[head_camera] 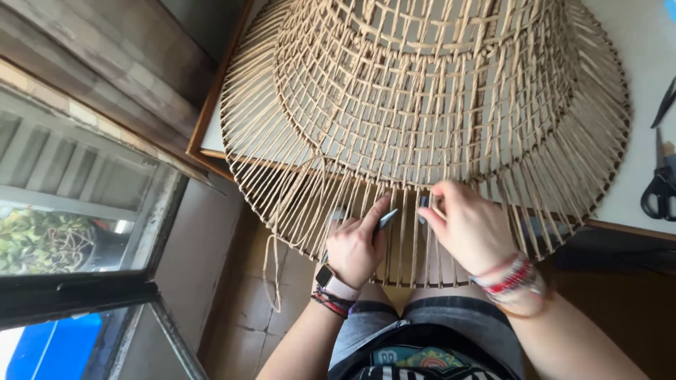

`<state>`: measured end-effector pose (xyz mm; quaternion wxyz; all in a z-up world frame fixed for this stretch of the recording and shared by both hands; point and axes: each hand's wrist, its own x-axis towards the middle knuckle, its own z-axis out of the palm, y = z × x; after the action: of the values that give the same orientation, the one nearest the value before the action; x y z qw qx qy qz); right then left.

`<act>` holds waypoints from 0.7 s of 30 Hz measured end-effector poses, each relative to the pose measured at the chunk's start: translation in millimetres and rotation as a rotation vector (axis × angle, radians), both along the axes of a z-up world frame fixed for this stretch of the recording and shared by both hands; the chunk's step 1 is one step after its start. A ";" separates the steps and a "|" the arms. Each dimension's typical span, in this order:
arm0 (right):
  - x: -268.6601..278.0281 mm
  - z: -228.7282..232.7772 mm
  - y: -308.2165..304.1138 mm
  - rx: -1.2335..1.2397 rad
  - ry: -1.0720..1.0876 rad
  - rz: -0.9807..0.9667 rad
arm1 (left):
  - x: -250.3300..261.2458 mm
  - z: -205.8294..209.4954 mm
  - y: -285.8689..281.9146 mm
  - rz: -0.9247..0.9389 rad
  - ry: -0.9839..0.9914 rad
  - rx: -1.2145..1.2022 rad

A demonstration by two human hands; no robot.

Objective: Weaving a rattan strand through a wicker structure and trimming the ends with wire cutters

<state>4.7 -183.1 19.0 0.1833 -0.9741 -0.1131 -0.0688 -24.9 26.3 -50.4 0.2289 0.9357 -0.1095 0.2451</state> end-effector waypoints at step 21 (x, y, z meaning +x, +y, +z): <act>17.7 -2.0 26.3 -0.008 -0.099 0.084 | -4.7 -0.1 0.0 -0.042 0.024 0.026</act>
<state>22.4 -156.9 17.0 0.1765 -0.9646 -0.1629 -0.1089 -29.6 26.3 -50.5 0.2233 0.9389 -0.1294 0.2277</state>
